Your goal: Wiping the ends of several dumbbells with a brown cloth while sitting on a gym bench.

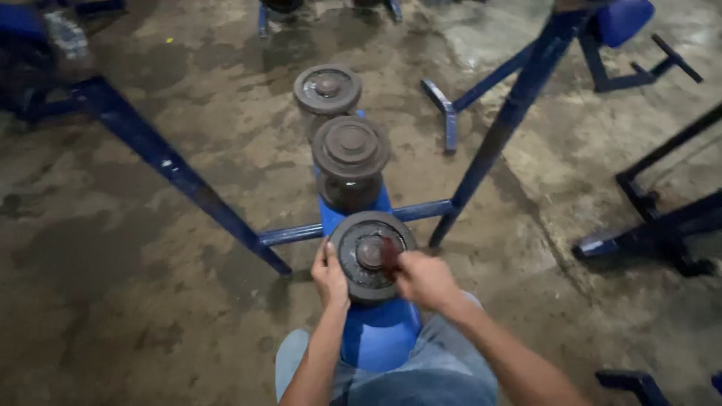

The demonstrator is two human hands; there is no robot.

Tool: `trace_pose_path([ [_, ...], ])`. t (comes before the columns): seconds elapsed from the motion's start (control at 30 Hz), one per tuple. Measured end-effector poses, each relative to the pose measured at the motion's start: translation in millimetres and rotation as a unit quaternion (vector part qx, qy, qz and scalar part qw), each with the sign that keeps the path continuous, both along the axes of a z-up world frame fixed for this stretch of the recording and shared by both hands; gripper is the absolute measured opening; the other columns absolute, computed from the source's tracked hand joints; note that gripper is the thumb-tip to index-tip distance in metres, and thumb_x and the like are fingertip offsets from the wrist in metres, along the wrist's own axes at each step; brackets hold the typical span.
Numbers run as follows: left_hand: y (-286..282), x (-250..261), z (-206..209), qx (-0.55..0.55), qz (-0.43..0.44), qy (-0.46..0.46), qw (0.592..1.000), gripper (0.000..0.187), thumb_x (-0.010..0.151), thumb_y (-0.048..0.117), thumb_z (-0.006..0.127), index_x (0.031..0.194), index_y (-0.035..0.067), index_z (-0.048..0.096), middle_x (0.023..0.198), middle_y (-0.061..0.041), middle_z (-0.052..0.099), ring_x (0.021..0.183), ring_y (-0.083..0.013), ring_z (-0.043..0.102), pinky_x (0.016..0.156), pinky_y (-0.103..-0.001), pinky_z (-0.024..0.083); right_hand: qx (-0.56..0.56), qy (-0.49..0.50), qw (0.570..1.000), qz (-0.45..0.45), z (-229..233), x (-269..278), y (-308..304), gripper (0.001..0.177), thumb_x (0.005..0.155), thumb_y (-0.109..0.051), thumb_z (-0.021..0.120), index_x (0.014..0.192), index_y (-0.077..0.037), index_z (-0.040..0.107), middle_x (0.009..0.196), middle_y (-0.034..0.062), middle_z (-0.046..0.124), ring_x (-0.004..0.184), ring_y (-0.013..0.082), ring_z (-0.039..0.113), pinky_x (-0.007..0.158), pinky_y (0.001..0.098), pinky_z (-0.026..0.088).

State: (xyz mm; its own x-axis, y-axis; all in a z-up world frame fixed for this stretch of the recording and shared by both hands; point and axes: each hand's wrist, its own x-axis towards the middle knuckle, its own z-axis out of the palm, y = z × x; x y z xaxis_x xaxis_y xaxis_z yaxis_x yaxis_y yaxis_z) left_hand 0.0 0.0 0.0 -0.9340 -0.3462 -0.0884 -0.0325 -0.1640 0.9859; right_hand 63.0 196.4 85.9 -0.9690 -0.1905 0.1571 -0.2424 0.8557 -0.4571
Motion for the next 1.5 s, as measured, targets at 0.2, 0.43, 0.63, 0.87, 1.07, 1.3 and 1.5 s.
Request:
trace_pose_path([
  [0.2,-3,-2,4,0.058,-0.028,0.031,0.997,0.046,0.107,0.032,0.051,0.139,0.000,0.061,0.134,-0.011,0.067,0.119,-0.0198,0.062,0.103,-0.034,0.049,-0.033,0.019,0.994,0.102,5,-18,-74,0.025,0.085,-0.024,0.067,0.100,-0.004,0.063,0.089,0.0231,0.069,0.073,0.0443,0.069,0.063,0.0556,0.056],
  [0.43,-14,-4,-20,0.122,-0.055,0.069,0.989,0.048,0.108,0.034,0.048,0.139,-0.001,0.061,0.135,-0.009,0.066,0.122,-0.0174,0.062,0.107,-0.032,0.046,-0.002,0.050,0.998,0.036,12,-94,-94,0.027,0.087,-0.031,0.064,0.100,-0.007,0.066,0.090,0.0239,0.069,0.074,0.0441,0.070,0.065,0.0571,0.056],
  [0.63,-7,6,3,0.046,-0.030,0.014,0.998,0.046,0.103,0.031,0.057,0.137,0.001,0.064,0.129,-0.008,0.070,0.114,-0.0174,0.063,0.102,-0.032,0.049,0.009,0.057,0.998,-0.010,6,-97,14,0.028,0.084,-0.027,0.066,0.097,-0.003,0.062,0.089,0.0254,0.068,0.083,0.0474,0.066,0.071,0.0558,0.054],
  [0.87,2,-1,-12,0.064,-0.034,0.013,0.997,0.047,0.105,0.033,0.055,0.137,0.001,0.063,0.131,-0.009,0.069,0.116,-0.0173,0.063,0.103,-0.032,0.047,-0.027,-0.036,0.999,-0.019,-2,8,-5,0.023,0.079,-0.027,0.073,0.081,-0.006,0.064,0.083,0.0191,0.070,0.081,0.0424,0.069,0.072,0.0530,0.056],
  [1.07,-9,-18,-25,0.195,-0.049,0.044,0.979,0.052,0.107,0.041,0.042,0.134,0.002,0.065,0.129,-0.011,0.069,0.115,-0.0219,0.065,0.103,-0.036,0.050,-0.037,0.032,0.995,0.089,8,-40,-85,0.026,0.086,-0.029,0.067,0.091,-0.004,0.063,0.088,0.0220,0.071,0.079,0.0449,0.069,0.069,0.0558,0.056],
  [1.3,-18,-8,-27,0.078,-0.043,0.009,0.996,0.055,0.106,0.043,0.045,0.138,0.002,0.062,0.137,-0.008,0.065,0.124,-0.0174,0.059,0.108,-0.032,0.043,-0.023,0.078,0.996,0.019,13,-99,-67,0.020,0.087,-0.026,0.065,0.095,-0.009,0.070,0.092,0.0196,0.073,0.085,0.0422,0.070,0.073,0.0553,0.055],
  [1.5,-10,6,11,0.088,-0.054,0.017,0.994,0.052,0.097,0.034,0.067,0.135,-0.001,0.064,0.126,-0.014,0.070,0.112,-0.0225,0.064,0.099,-0.035,0.050,-0.047,0.008,0.999,-0.016,29,-26,-8,0.022,0.085,-0.023,0.066,0.104,-0.013,0.071,0.093,0.0158,0.074,0.087,0.0393,0.071,0.073,0.0505,0.057],
])
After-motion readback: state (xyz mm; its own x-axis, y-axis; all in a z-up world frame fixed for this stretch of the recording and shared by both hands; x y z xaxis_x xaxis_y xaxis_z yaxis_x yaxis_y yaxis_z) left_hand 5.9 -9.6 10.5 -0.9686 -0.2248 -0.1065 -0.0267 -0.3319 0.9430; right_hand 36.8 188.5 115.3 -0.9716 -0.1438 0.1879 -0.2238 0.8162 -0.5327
